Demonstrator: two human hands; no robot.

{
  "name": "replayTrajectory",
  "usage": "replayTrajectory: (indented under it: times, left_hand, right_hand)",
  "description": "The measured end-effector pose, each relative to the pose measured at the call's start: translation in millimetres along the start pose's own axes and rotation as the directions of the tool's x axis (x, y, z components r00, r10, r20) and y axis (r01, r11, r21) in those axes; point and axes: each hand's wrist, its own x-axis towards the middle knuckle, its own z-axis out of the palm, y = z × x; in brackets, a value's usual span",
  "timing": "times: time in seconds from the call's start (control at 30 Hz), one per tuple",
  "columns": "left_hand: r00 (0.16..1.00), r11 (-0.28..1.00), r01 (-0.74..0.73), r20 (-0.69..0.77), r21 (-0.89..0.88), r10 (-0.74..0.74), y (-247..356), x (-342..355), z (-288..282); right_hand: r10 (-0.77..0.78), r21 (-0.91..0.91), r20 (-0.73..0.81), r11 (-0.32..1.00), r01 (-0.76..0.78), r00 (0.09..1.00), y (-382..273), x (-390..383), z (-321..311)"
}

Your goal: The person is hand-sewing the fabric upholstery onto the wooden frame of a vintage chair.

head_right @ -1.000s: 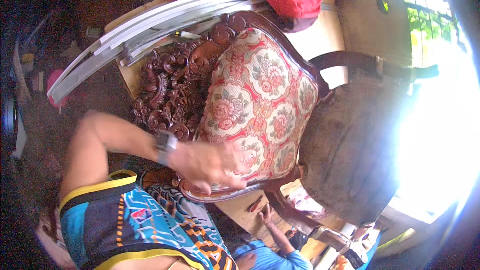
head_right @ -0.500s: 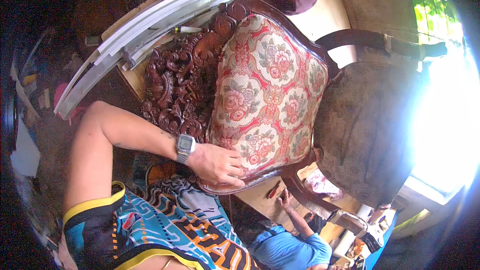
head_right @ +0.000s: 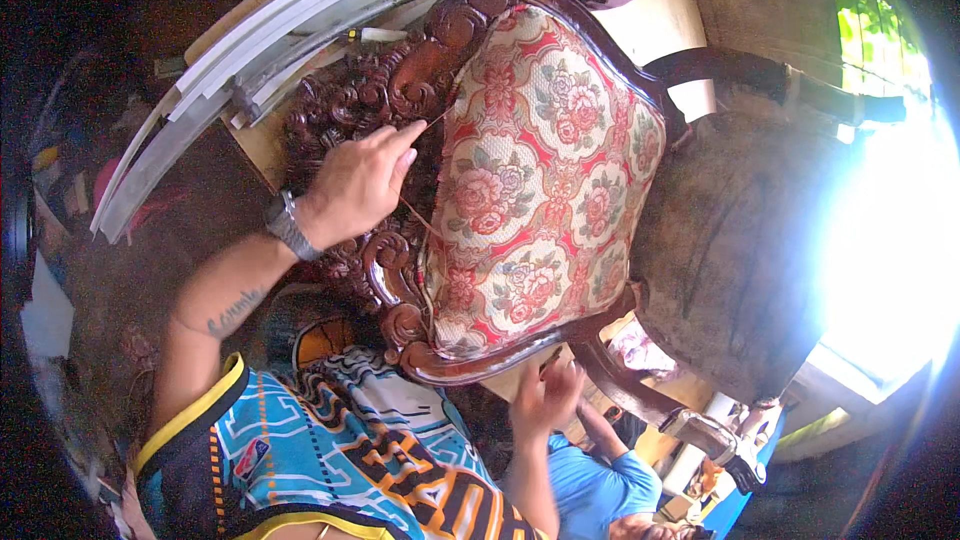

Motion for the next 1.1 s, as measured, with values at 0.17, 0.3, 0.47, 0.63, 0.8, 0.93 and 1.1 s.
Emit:
replayTrajectory:
  times: [0.17, 0.3, 0.47, 0.63, 0.8, 0.93, 1.1]
  left_hand:
    - [0.977, 0.965, -0.063, -0.214, -0.253, 0.007, -6.5, -10.5, 39.8]
    - [0.993, 0.994, -0.021, -0.121, -0.104, 0.008, -6.0, -23.9, 40.9]
    - [0.997, 0.997, -0.069, -0.026, -0.023, 0.068, -8.6, -30.7, 40.1]
    - [0.985, 0.962, -0.143, 0.124, 0.234, 0.117, -9.0, -39.8, 41.4]
    - [0.979, 0.939, -0.163, 0.17, 0.303, 0.115, -9.0, -42.7, 44.6]
    - [0.979, 0.978, -0.145, 0.162, 0.15, 0.12, -12.4, -42.1, 39.9]
    - [0.991, 0.989, -0.097, 0.106, 0.108, 0.086, -3.8, -46.6, 50.4]
  right_hand:
    - [-0.527, -0.293, 0.183, 0.776, 0.558, 0.83, -139.4, 163.5, 195.1]
    - [-0.517, -0.463, 0.202, 0.698, 0.547, 0.832, -140.5, 170.8, 219.9]
    - [-0.634, -0.487, 0.23, 0.582, 0.651, 0.739, -129.1, 175.1, 223.5]
    - [-0.625, -0.471, 0.326, 0.543, 0.695, 0.709, -129.6, 178.4, 218.4]
    - [-0.388, -0.148, 0.447, 0.856, 0.495, 0.806, -123.9, 183.4, 190.4]
    - [-0.553, 0.078, 0.588, 0.766, 0.639, 0.59, -132.3, 212.7, 164.9]
    - [-0.382, 0.109, 0.68, 0.897, 0.428, 0.626, -155.2, 222.7, 166.3]
